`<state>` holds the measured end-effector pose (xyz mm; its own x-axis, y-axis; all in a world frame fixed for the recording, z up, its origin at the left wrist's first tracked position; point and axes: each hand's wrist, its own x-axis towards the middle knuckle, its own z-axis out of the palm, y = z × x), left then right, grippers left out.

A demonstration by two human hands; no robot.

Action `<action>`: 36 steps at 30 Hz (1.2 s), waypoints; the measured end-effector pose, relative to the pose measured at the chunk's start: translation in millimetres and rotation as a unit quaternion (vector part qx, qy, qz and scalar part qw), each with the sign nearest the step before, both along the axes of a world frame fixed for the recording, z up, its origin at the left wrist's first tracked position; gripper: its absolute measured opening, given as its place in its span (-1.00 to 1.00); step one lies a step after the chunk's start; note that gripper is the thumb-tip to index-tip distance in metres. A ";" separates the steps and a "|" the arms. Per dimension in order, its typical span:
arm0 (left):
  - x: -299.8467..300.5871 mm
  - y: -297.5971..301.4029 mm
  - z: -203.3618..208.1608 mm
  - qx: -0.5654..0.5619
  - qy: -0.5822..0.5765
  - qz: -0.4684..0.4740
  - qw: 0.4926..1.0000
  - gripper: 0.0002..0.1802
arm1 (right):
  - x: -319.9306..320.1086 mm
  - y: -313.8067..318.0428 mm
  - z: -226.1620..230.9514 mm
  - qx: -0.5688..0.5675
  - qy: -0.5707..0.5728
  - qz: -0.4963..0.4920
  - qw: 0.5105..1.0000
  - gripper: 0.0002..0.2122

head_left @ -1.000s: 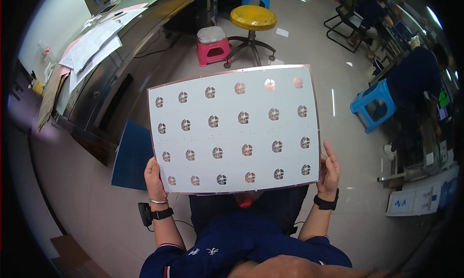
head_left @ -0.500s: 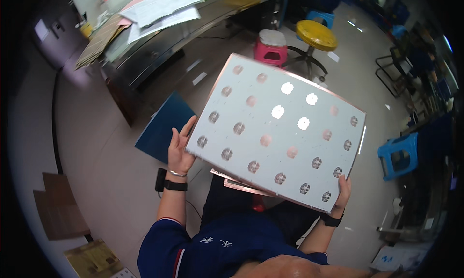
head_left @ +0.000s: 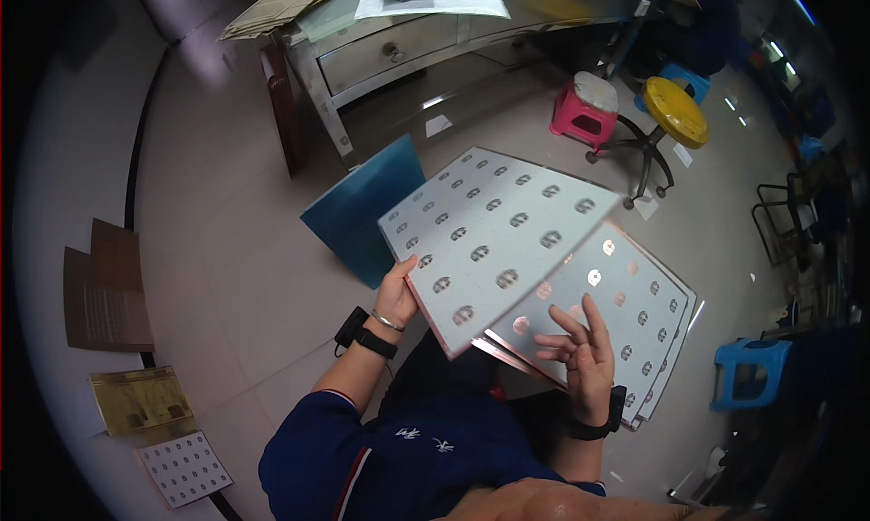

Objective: The person is inspecting and sorting large white boards with circular copper/patterned designs, flipping them over and stacking them.

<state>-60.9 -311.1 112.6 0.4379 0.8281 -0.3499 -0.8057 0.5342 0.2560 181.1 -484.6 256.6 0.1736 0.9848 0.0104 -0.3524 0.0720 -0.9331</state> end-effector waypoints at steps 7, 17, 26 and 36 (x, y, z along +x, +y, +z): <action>-64.5 5.4 -132.4 -0.089 -0.031 0.007 0.996 -0.78 | 3.2 3.2 2.2 0.015 -0.054 -0.037 0.998 -0.43; -107.1 8.8 -223.7 -0.215 0.184 0.090 0.955 -0.75 | 15.1 -3.5 -0.5 -0.025 -0.082 -0.075 0.994 -0.47; -121.0 46.7 -197.0 -0.284 -0.042 0.245 0.926 -0.36 | 51.0 -33.7 -8.0 -0.076 -0.123 -0.201 0.969 -0.51; -50.2 41.4 -148.9 -0.085 0.329 -0.023 0.940 -0.59 | 84.3 -83.0 -30.7 -0.163 -0.192 -0.303 0.919 -0.56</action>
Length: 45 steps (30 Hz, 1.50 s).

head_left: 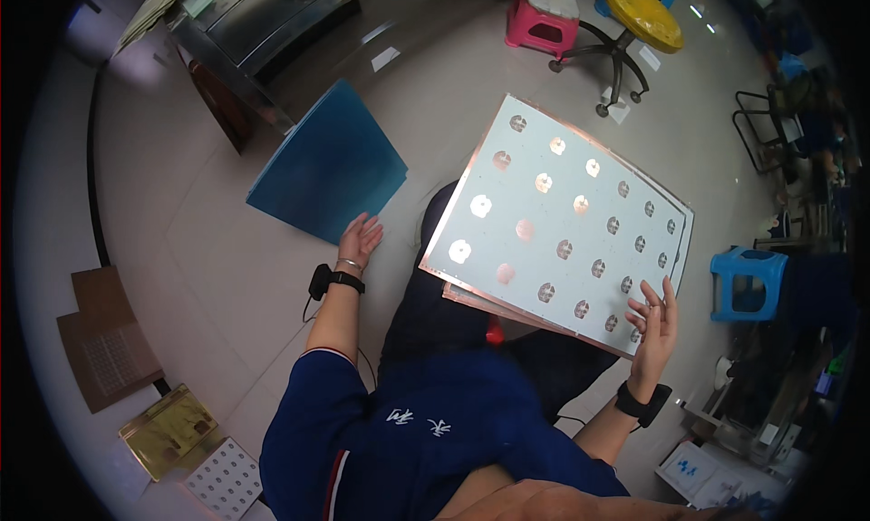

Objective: The person is inspecting and sorting large white boards with circular copper/patterned designs, flipping them over and stacking them.

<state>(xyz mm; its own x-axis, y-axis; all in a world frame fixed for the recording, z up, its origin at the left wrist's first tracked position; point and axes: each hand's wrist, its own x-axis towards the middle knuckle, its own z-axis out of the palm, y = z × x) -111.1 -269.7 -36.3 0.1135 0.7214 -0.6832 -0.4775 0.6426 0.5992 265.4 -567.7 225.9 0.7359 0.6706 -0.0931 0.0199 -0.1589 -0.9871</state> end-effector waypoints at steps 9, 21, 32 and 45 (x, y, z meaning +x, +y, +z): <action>89.5 -10.1 165.7 0.233 0.022 -0.306 0.923 -0.67 | 36.2 -33.4 -52.4 -0.246 -0.419 -0.116 0.866 -0.66; 134.8 -38.6 221.2 0.326 0.179 -0.341 0.863 -0.80 | 21.3 -24.9 -61.1 -0.283 -0.458 -0.085 0.838 -0.68; 120.1 -33.3 221.7 0.444 0.132 -0.309 0.831 -0.75 | 46.9 -49.3 -36.3 0.094 0.007 -0.179 0.979 -0.61; 121.3 -17.2 253.4 0.393 -0.134 -0.354 0.838 -0.56 | 43.0 -60.5 -33.7 0.258 0.217 -0.069 0.939 -0.68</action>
<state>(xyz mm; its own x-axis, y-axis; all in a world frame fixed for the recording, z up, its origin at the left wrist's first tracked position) 10.2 -286.9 217.1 0.7771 0.6230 0.0897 -0.3276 0.2786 0.9028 308.4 -628.2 192.2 0.7865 0.6105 -0.0930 -0.3879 0.3711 -0.8437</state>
